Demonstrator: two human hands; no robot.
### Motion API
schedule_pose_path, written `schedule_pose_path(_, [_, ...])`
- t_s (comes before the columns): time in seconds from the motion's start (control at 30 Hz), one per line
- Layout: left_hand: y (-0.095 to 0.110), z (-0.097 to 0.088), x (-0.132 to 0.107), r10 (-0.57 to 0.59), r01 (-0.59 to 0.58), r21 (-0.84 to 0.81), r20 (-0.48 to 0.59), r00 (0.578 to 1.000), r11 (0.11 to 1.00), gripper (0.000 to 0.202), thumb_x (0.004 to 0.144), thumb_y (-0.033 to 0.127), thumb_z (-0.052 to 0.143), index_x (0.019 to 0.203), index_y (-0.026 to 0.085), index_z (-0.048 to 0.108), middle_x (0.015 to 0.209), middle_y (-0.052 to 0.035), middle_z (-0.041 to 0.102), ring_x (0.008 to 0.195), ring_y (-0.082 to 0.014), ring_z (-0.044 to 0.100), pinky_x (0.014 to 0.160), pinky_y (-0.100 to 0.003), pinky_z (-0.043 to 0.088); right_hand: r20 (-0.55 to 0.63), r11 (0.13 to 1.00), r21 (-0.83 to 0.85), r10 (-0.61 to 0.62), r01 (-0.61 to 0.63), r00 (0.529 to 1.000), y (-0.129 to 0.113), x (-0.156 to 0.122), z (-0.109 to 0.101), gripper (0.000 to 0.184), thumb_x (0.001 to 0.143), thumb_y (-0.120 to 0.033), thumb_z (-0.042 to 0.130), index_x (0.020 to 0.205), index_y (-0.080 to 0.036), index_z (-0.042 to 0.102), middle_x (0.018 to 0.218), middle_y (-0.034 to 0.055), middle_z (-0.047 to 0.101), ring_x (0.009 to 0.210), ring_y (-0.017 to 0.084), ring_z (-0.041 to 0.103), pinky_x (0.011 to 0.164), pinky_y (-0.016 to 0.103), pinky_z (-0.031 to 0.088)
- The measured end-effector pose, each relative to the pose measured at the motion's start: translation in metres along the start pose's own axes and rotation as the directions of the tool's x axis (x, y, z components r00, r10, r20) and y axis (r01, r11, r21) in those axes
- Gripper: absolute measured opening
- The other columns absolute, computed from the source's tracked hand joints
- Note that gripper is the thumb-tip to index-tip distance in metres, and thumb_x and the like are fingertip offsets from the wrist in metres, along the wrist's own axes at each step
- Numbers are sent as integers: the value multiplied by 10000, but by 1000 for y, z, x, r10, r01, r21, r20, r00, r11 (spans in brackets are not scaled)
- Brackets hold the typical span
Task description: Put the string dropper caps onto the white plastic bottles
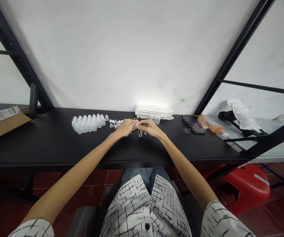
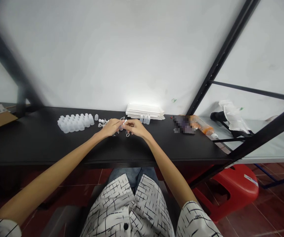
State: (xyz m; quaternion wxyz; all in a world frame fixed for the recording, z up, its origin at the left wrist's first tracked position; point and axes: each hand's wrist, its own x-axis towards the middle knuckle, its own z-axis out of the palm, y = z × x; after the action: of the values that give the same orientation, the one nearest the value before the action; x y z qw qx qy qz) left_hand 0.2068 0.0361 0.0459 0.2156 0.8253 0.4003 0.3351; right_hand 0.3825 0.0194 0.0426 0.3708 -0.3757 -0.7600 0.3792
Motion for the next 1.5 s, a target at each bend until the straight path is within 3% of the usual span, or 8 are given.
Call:
schedule_pose_path(0.17, [2, 1, -1, 38, -36, 48, -32, 999, 998, 492, 922, 396, 314, 548, 164, 534, 509, -25, 548, 515, -136, 500, 572, -259, 351, 4, 1000, -14, 16, -16, 1000, 5, 2, 1, 479, 823, -582, 557, 655, -136, 601, 528, -7, 531, 449, 89, 486, 418, 206, 384])
schedule_pose_path(0.37, [-1, 0, 1, -7, 7, 8, -12, 1000, 1000, 497, 917, 425, 317, 532, 171, 502, 501, -24, 542, 512, -139, 499, 552, -259, 328, -62, 1000, -22, -16, 15, 998, -3, -2, 0, 392, 750, -520, 684, 803, -133, 656, 584, -13, 558, 481, 84, 492, 409, 186, 357])
schedule_pose_path(0.53, [-10, 3, 0, 44, -44, 115, -3, 999, 992, 516, 936, 423, 297, 533, 182, 510, 498, -24, 539, 526, -152, 505, 593, -278, 318, -22, 1000, -10, 15, -15, 1000, 0, -2, 1, 374, 759, -510, 674, 772, -139, 626, 497, -35, 517, 440, 90, 475, 399, 193, 355])
schedule_pose_path(0.73, [-14, 2, 1, 96, -99, 259, 23, 995, 961, 502, 955, 375, 306, 559, 188, 552, 580, -48, 613, 560, -163, 533, 606, -286, 315, -6, 994, -109, -5, 4, 1000, 6, 0, 5, 367, 836, -501, 593, 781, -140, 632, 435, -47, 502, 386, 86, 465, 445, 205, 388])
schedule_pose_path(0.9, [-14, 2, 2, 65, -71, 376, 29, 997, 924, 520, 975, 380, 271, 646, 177, 619, 656, -74, 663, 620, -190, 575, 601, -293, 304, -102, 986, -158, -72, 55, 992, 3, -2, -1, 357, 799, -485, 645, 857, -133, 667, 618, 12, 608, 501, 113, 578, 461, 210, 430])
schedule_pose_path(1.07, [-17, 3, 2, 3, -11, 541, 16, 1000, 841, 555, 987, 406, 240, 759, 156, 680, 761, -120, 703, 680, -222, 615, 581, -299, 280, -295, 996, 27, -77, 89, 952, -3, -2, -12, 406, 741, -496, 686, 915, -131, 647, 673, 8, 590, 482, 115, 582, 412, 225, 453])
schedule_pose_path(1.2, [-15, 2, 2, -21, 34, 559, -29, 999, 828, 561, 989, 413, 235, 818, 155, 703, 790, -133, 712, 724, -246, 639, 587, -296, 297, -289, 980, 160, -65, 116, 955, -7, -1, -12, 435, 705, -505, 714, 937, -143, 646, 682, -5, 583, 479, 107, 580, 413, 228, 471])
schedule_pose_path(1.5, [-7, 5, -2, -53, 48, 555, -7, 999, 831, 539, 976, 431, 253, 844, 167, 705, 809, -128, 712, 761, -256, 648, 618, -285, 345, -235, 987, 129, -60, 92, 970, -1, 2, -4, 374, 698, -491, 725, 840, -147, 682, 690, 23, 629, 505, 116, 587, 415, 220, 462])
